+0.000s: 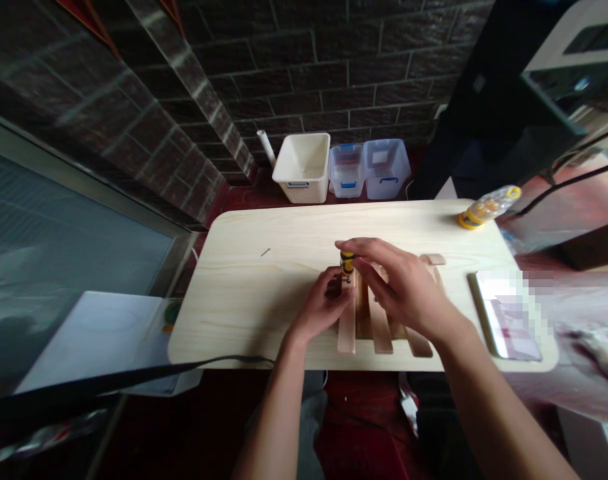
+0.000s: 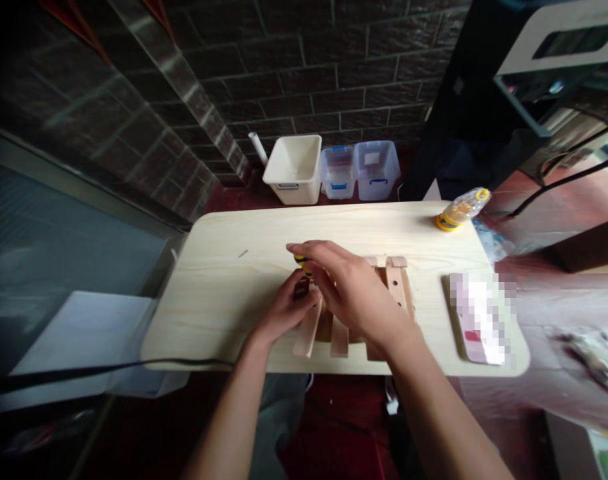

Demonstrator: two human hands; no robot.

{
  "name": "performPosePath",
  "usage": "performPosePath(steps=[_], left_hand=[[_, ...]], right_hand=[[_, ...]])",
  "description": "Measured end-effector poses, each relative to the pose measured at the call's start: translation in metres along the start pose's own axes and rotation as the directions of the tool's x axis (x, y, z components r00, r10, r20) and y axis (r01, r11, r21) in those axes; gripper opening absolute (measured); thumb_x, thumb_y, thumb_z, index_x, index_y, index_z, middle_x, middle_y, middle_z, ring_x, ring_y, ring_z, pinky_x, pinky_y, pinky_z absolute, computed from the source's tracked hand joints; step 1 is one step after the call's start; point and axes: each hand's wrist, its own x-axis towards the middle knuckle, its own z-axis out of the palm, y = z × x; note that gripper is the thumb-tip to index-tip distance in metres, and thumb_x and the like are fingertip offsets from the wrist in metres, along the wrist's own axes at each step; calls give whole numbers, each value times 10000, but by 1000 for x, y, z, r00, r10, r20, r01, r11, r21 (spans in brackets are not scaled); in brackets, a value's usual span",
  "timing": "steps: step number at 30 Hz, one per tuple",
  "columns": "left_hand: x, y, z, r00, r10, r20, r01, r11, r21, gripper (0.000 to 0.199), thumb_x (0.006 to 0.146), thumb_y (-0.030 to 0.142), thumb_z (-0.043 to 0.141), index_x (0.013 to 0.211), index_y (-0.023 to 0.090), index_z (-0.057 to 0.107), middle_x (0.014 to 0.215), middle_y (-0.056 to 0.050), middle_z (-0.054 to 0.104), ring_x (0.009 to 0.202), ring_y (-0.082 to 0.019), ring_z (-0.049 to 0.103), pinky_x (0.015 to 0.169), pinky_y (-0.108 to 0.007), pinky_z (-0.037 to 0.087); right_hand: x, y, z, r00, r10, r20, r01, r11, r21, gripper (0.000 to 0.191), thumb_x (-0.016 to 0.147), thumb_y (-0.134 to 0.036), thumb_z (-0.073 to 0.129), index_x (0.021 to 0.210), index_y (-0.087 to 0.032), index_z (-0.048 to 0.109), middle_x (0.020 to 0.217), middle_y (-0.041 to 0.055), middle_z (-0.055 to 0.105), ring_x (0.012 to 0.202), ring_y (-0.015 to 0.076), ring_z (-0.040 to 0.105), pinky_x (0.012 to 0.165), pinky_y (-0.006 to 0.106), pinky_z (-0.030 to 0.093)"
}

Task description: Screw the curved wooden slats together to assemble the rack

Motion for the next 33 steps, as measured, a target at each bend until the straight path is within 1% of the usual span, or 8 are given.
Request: performPosePath(steps=[5,10,15,18,22,26,31,33], left_hand=[[0,4,-9,998,15,55,-18,998,55,409,973,466,751,1282,228,627,1239,-120,747,1167,-295,730,1026,-453,594],[1,4,-10,998,51,28,-54,991,119,388,973,429,765,1284,228,648,1238,-124,734,1214,-309,705,1060,-460,576],[3,6,-13,997,43,63,-51,990,133,410,967,425,757,1310,232,646,1269,-122,704,1156,-296,700,1001,-431,591],[4,6,-16,996,21,82,-33,989,143,386,964,436,752,1278,231,660,1232,-115,701,1096,-287,700,970,-425,596],[5,5,-18,995,19,102,-33,990,135,436,965,453,761,1325,236,646,1281,-122,695,1160,-299,689,1009,-437,588],[5,9,-18,992,-2,122,-13,992,125,458,960,467,776,1336,241,644,1272,-119,703,1180,-303,686,1001,-427,588],[4,13,-17,994,-32,104,18,991,134,429,957,482,772,1281,230,651,1194,-113,719,1144,-318,695,953,-432,593],[4,13,-17,995,-33,95,19,989,148,444,948,473,780,1299,237,643,1199,-112,723,1132,-320,697,938,-434,593]], right_hand=[[-9,4,3,999,-10,-46,9,1000,-23,424,1088,-121,524,1460,-255,678,1417,84,756,1343,225,713,1131,392,617],[-18,7,4,992,47,-116,-47,999,2,439,1094,-143,537,1479,-309,668,1414,60,763,1358,222,706,1137,402,622],[-12,5,7,997,43,-66,-42,999,25,462,1096,-143,527,1502,-327,647,1427,61,737,1374,227,691,1143,417,621],[-9,5,8,999,32,-35,-31,999,31,465,1101,-142,518,1513,-323,636,1427,61,725,1364,213,691,1133,387,624],[-10,5,8,996,32,-85,-32,999,6,437,1100,-154,554,1489,-325,655,1392,51,737,1342,193,699,1102,331,633],[-12,4,9,994,32,-108,-33,999,-9,435,1090,-157,584,1481,-330,662,1338,53,747,1276,195,728,1055,324,657],[-13,4,11,997,37,-66,-37,999,5,534,1087,-109,537,1558,-353,598,1538,48,666,1436,218,647,1177,403,606],[-14,5,12,998,33,-49,-32,999,18,570,1081,-87,518,1574,-367,578,1542,39,667,1439,216,646,1179,410,608]])
